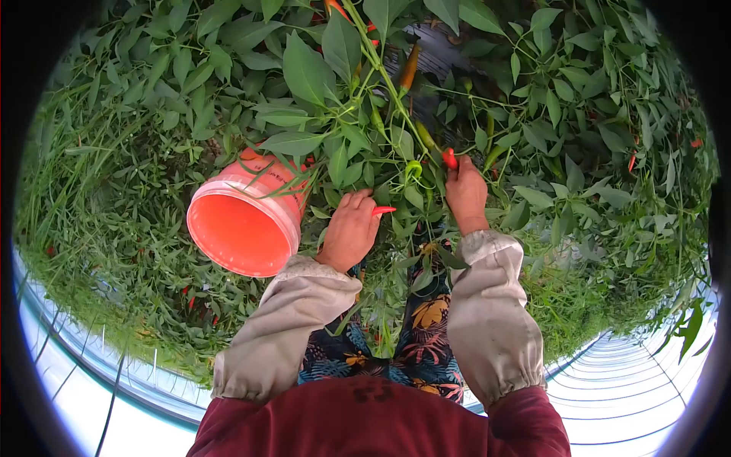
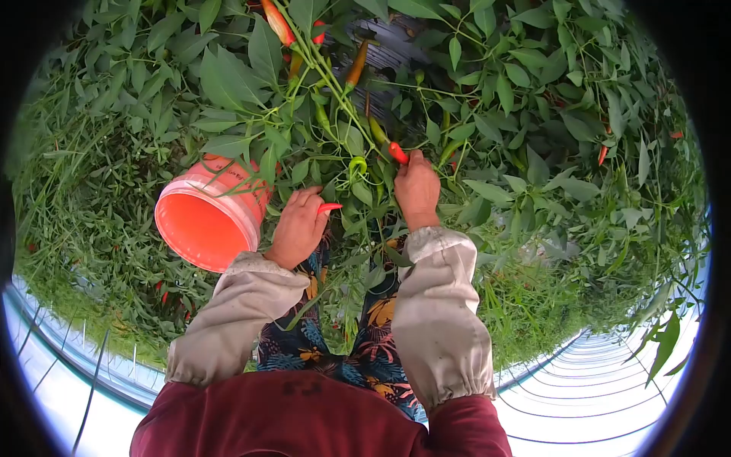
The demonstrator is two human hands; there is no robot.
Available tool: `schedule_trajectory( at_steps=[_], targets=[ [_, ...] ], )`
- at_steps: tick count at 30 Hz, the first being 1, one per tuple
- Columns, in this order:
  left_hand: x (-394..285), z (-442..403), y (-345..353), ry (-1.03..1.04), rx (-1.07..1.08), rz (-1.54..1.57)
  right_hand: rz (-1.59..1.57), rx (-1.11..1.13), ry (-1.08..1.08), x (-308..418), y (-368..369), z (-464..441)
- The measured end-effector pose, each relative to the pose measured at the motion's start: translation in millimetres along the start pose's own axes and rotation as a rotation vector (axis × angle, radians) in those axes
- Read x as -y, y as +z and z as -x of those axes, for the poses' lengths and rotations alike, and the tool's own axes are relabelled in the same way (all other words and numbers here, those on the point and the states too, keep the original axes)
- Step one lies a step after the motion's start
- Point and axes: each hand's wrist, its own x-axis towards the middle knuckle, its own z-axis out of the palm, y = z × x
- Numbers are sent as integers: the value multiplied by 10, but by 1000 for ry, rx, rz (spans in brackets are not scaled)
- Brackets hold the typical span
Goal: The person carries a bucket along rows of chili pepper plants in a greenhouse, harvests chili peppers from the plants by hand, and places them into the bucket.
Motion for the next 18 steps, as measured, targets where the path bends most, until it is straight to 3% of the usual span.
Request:
schedule_trajectory(
  at_steps=[1, 3, 7, 11, 13, 14, 15, 17, 18],
  targets=[
    [-8, 14, -4, 5, 0, -8, -8, -5, 1, 10, -8, 26],
    [-26, 38, -17, -71, 20, 30, -39, -77, -223, -24, 46, 107],
    [13, 87, -91, -87, -15, 21, -89, -196, -237, 159, -95, 300],
    [-80, 131, -502, -68, -235, -111, -290, -350, -360, 663, -503, 637],
    [-178, 189, -729, -118, -282, 320, -316, -280, -408, 912, -603, 877],
    [-268, 227, -778, -247, -248, 714, -338, -213, -474, 1037, -624, 979],
    [-326, 266, -832, -240, -258, 697, -353, -222, -484, 1145, -609, 1078],
    [-464, 387, -918, -335, -201, 1219, -336, -105, -530, 1304, -550, 1309],
    [-569, 437, -952, -375, -234, 1231, -346, -114, -537, 1359, -512, 1403]
  ],
)
